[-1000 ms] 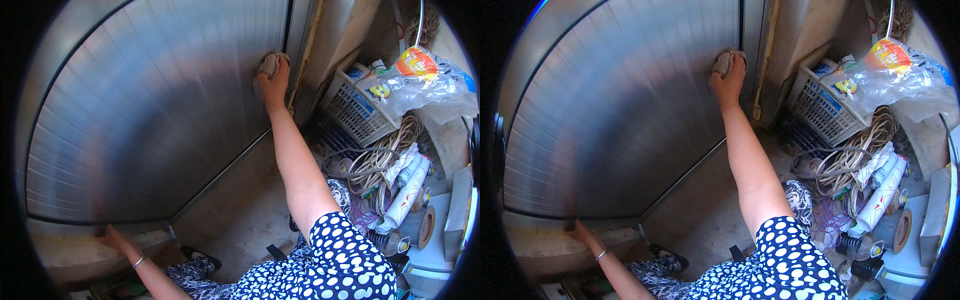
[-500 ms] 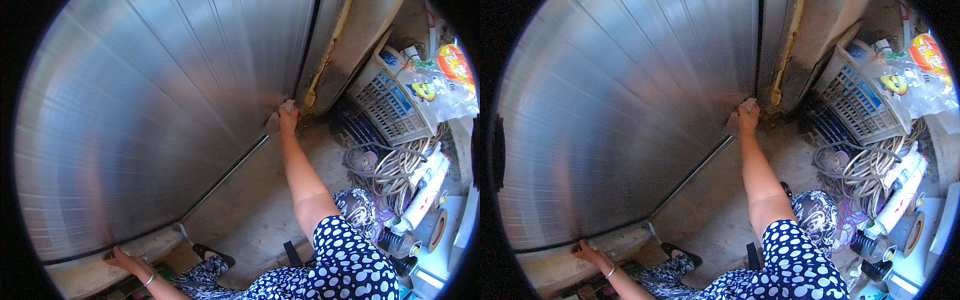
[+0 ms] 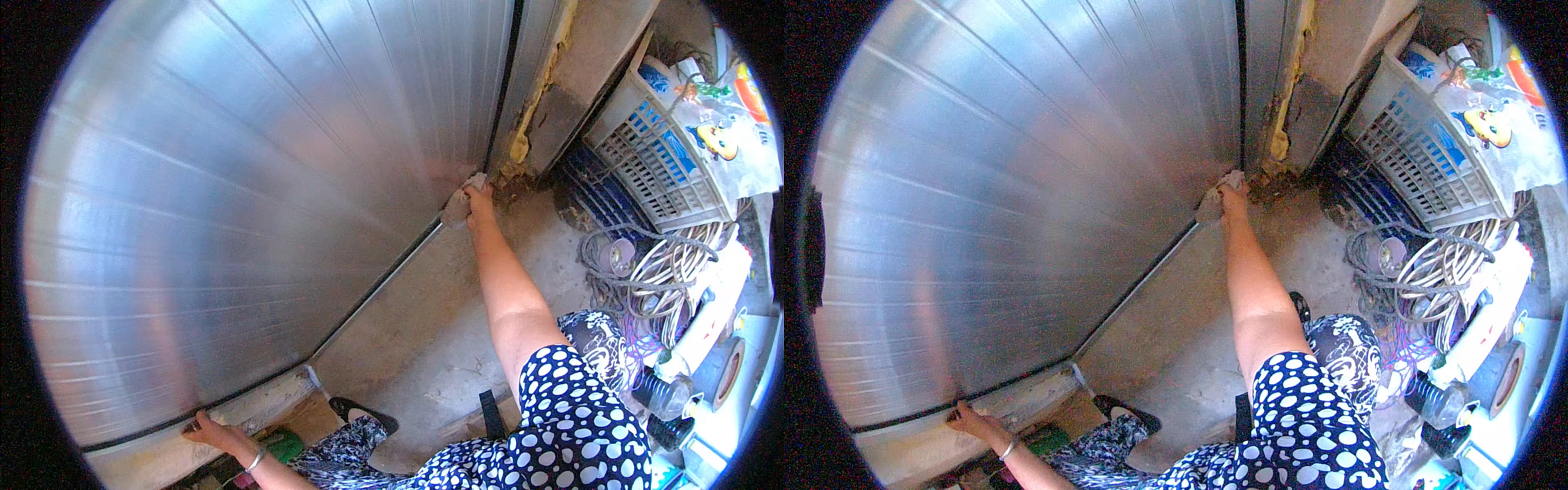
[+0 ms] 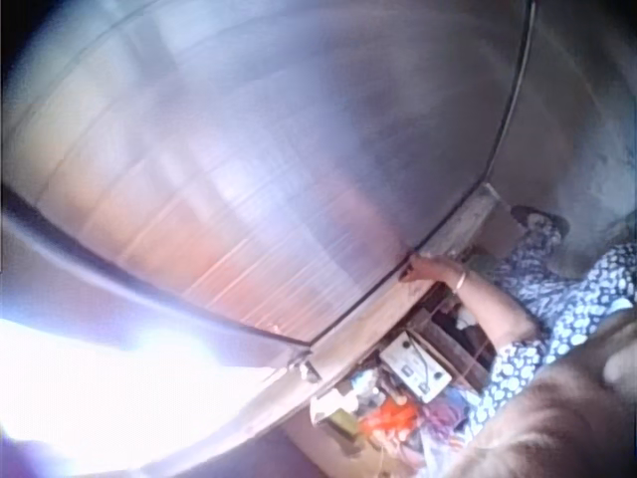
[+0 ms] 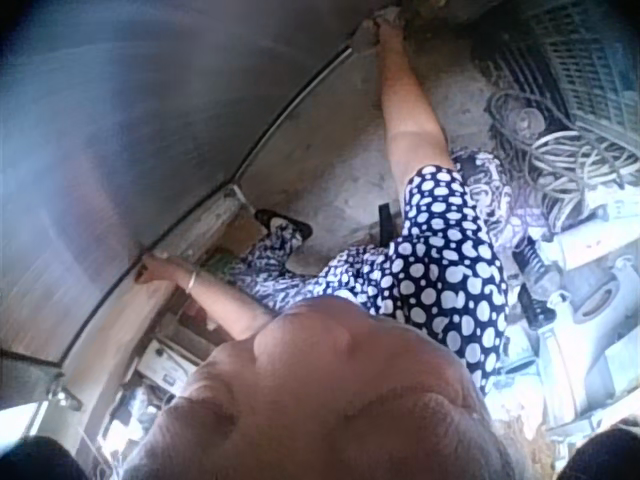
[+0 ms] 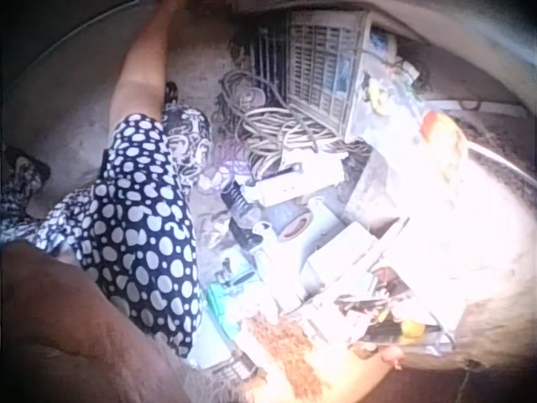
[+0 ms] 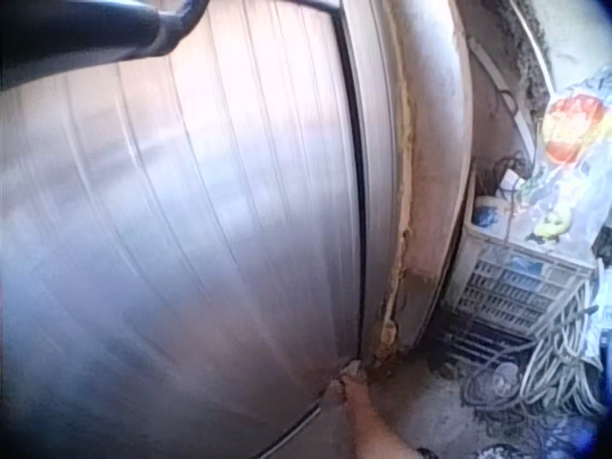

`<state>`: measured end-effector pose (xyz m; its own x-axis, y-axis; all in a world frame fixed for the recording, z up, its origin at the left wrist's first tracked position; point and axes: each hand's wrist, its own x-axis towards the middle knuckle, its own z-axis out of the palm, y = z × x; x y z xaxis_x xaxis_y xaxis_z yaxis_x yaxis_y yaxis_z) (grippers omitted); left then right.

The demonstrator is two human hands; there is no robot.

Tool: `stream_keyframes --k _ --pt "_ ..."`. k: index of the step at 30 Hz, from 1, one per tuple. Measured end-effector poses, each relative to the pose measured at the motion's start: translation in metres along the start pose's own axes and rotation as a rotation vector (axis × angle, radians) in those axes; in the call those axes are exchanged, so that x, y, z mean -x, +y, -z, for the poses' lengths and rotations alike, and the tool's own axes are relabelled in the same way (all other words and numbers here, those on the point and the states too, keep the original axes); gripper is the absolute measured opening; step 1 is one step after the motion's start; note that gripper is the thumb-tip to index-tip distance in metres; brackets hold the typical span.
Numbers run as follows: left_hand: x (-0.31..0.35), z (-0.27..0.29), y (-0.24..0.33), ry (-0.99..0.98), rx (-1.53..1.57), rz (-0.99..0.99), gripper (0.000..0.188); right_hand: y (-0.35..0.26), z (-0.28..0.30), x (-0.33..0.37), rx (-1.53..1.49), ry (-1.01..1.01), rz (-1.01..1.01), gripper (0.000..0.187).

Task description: The person opens a metal door and wipes the interior surface with a cloth. They move a wooden object briefly before returning to wipe the door panel systematically from top to bottom.

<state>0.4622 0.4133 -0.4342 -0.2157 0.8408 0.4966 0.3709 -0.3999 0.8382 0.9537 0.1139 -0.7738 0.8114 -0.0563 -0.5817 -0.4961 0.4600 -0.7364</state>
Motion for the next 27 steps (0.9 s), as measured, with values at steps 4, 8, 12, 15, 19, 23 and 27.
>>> stream_keyframes --k 4,8,12,15,19,23,27 --pt "0.005 -0.009 0.004 -0.010 0.030 0.052 0.041 0.006 -0.006 0.017 -0.079 -0.036 -0.060 0.047" --pt "-0.004 0.005 -0.009 -0.045 0.072 0.106 0.049 -0.005 -0.040 0.085 0.060 -0.072 0.072 0.052" --pt "0.003 -0.004 0.005 -0.102 0.164 0.161 0.065 -0.033 -0.065 0.124 0.069 -0.031 0.383 0.064" --pt "0.000 0.004 -0.009 -0.113 0.292 0.158 0.070 -0.070 -0.086 0.158 0.200 -0.081 0.776 0.067" --pt "0.001 0.008 0.001 -0.134 0.306 0.136 0.069 -0.178 -0.122 0.250 0.351 -0.167 1.338 0.067" --pt "0.001 0.002 0.003 -0.122 0.250 0.105 0.065 -0.295 -0.176 0.325 0.257 -0.255 1.671 0.067" --pt "-0.008 0.008 -0.017 -0.088 0.170 0.112 0.065 -0.341 -0.219 0.373 0.148 -0.154 1.773 0.060"
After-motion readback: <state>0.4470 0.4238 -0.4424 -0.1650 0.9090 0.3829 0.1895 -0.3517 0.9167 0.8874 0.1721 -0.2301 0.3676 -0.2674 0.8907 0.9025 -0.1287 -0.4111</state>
